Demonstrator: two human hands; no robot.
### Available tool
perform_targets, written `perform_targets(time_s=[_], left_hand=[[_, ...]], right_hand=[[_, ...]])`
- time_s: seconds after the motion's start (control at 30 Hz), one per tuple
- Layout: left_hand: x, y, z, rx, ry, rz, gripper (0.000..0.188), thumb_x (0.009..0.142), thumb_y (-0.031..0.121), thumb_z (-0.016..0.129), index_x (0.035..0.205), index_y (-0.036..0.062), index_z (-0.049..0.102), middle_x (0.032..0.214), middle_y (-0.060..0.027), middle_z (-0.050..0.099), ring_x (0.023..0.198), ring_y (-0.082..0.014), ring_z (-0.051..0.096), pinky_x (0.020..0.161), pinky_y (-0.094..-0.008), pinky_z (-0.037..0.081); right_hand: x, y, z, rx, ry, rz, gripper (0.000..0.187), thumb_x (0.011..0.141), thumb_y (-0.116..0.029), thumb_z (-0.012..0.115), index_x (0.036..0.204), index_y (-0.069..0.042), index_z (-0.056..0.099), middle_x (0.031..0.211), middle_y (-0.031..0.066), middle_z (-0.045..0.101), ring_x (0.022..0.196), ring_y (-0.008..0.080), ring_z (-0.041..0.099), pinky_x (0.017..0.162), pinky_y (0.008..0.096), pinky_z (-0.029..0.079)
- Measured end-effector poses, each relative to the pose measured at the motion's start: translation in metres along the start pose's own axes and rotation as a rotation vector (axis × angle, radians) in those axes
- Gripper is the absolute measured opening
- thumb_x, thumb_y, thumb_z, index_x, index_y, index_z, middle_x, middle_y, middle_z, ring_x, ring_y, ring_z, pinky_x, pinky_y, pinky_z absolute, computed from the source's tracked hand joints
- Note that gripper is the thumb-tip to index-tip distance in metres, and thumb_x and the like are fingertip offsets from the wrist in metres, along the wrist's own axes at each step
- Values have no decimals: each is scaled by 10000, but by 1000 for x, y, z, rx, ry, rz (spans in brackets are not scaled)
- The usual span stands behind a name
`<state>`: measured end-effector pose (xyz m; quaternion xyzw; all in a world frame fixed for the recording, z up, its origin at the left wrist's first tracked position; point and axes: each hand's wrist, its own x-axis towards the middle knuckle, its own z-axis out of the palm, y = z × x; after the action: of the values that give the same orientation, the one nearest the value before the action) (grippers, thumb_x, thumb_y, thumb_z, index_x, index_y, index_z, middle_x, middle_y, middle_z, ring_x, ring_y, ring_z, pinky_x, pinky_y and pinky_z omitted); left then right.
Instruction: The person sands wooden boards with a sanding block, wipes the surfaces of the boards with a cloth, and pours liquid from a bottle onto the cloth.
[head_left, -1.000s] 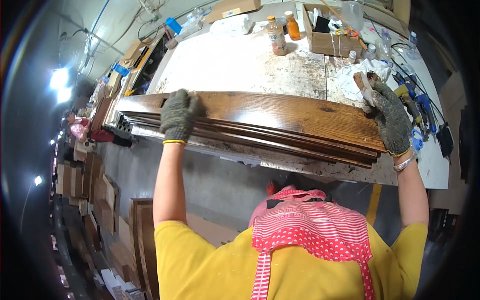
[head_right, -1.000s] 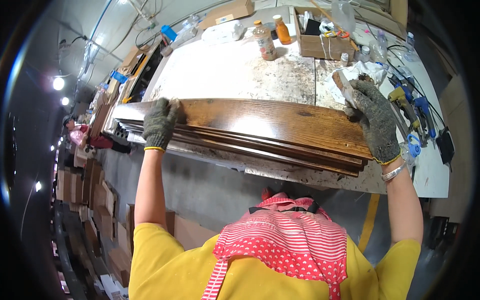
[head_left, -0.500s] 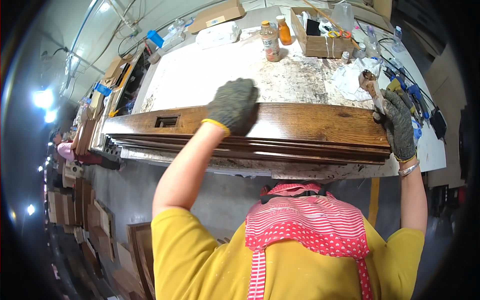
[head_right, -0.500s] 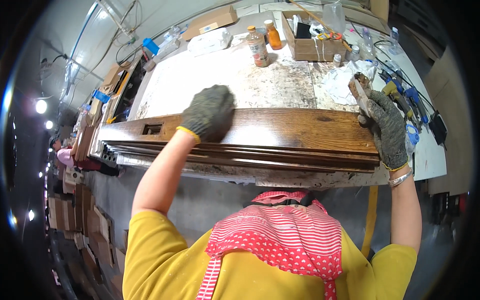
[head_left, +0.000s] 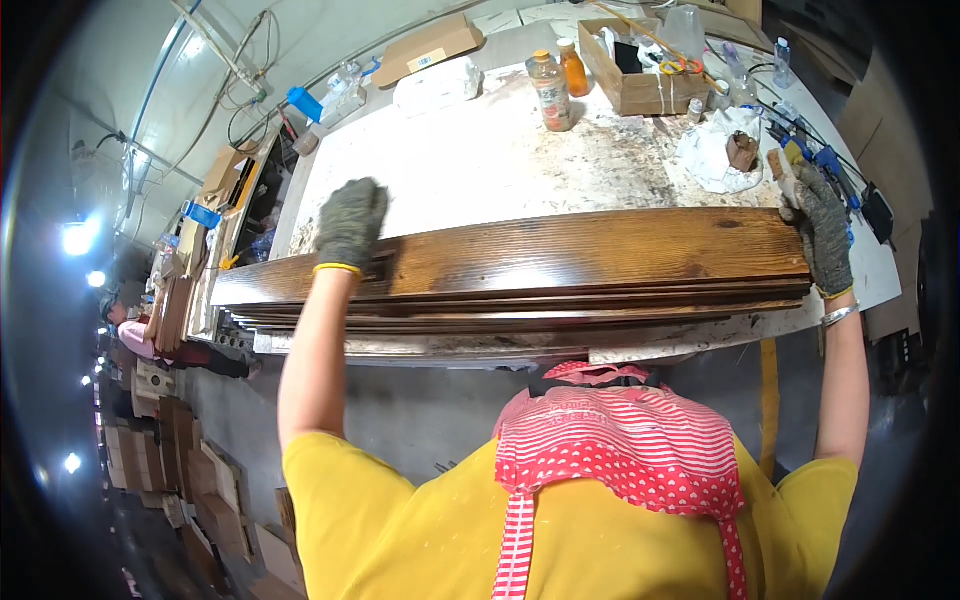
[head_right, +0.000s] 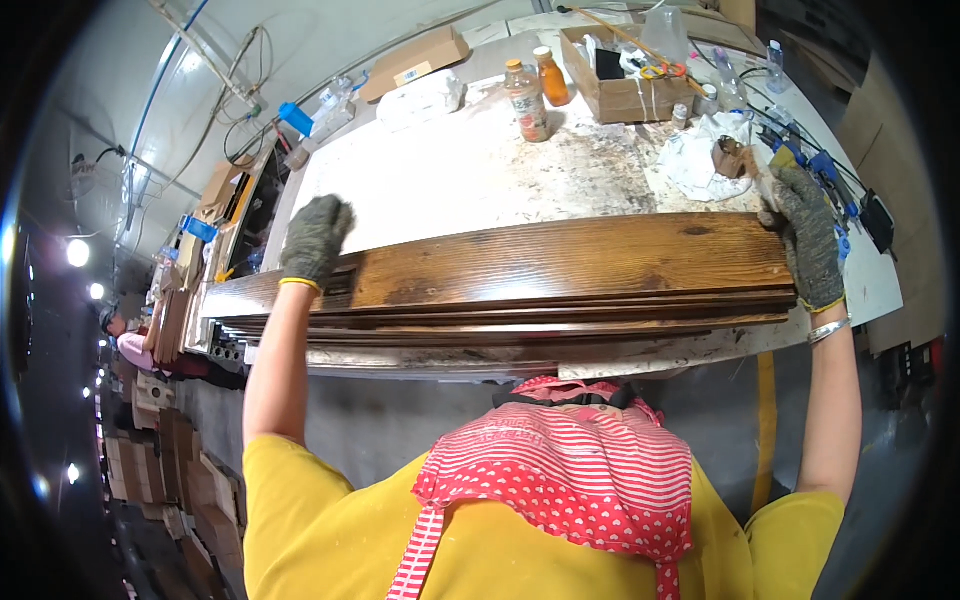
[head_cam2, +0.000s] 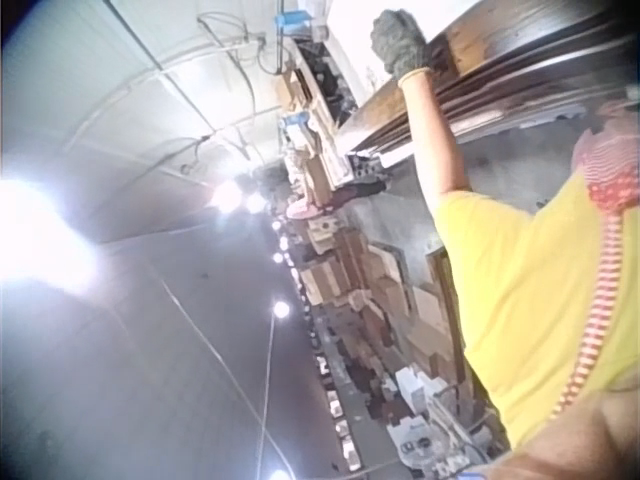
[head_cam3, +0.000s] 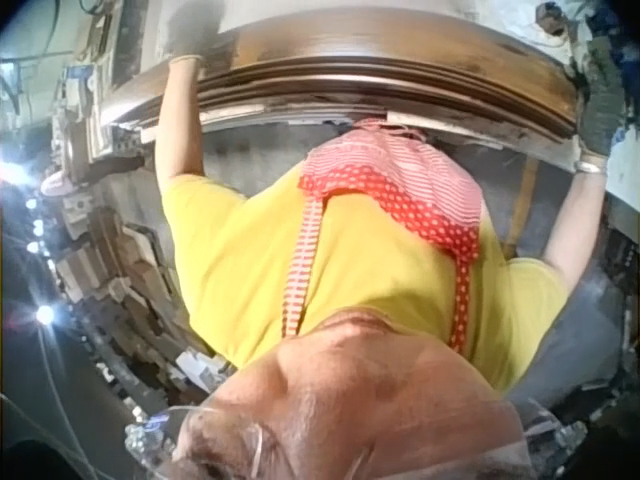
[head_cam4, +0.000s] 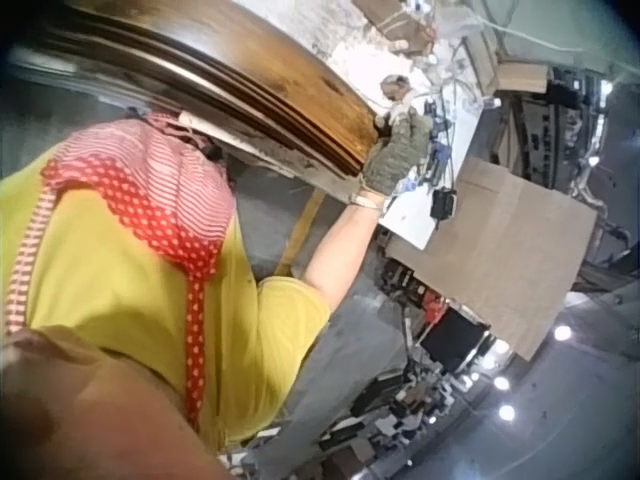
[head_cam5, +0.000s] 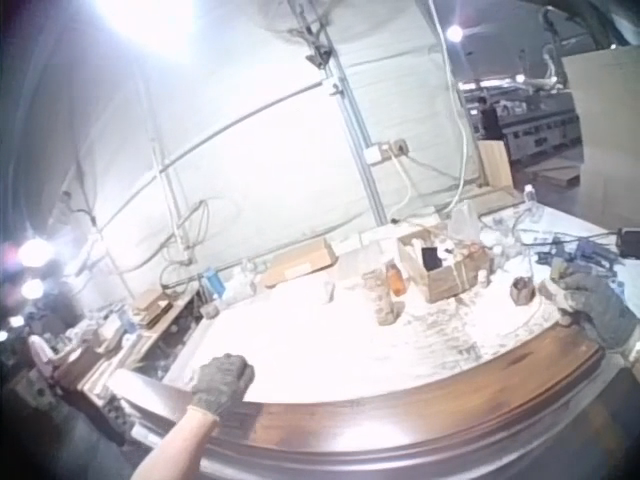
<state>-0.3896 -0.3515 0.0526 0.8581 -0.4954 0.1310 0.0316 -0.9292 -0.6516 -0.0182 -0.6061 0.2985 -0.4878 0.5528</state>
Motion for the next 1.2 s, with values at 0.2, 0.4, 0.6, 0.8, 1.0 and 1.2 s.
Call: perform_targets(time_s=[0.2,0.4,0.6,0.8,1.0,1.2], left_hand=[[-16,28,11,27,67,238,131,886,187,574,842,64,587,864,-179,614,841,-374,596,765,-472,483],[-41,36,-23,-49,146,330,159,877,233,620,816,86,611,816,-151,588,821,-355,577,723,-476,462],[-75,165,-4,-242,245,506,168,792,248,641,882,108,618,894,-116,612,879,-295,599,746,-434,477],[-97,29,8,168,329,106,141,910,219,560,832,111,606,772,-110,598,700,-283,598,627,-440,491],[-87,-9,-14,-84,340,18,248,961,319,546,899,89,614,851,-124,595,790,-296,591,730,-443,489],[-48,134,-17,-133,41,350,210,878,281,629,917,75,615,884,-149,616,858,-346,606,792,-462,496]], right_hand=[[6,-2,-16,-54,-47,66,373,978,-233,592,1298,-43,570,1200,48,598,1031,124,593,866,270,522],[2,-2,-24,-195,0,41,395,986,-254,577,1317,-40,564,1240,55,586,1061,130,588,927,290,504],[10,6,-21,-170,-35,30,423,972,-256,588,1323,-23,554,1298,75,573,1153,154,563,999,298,463],[5,-1,-14,-103,-90,-29,349,982,-181,581,1294,-26,574,1278,70,578,1101,143,583,953,282,501],[8,3,-5,61,-92,16,346,983,-149,575,1303,-18,561,1225,85,595,1022,138,619,864,264,552],[-24,-26,110,-83,-274,-60,315,963,-114,581,1264,-24,575,1161,87,608,1000,135,617,793,261,564]])
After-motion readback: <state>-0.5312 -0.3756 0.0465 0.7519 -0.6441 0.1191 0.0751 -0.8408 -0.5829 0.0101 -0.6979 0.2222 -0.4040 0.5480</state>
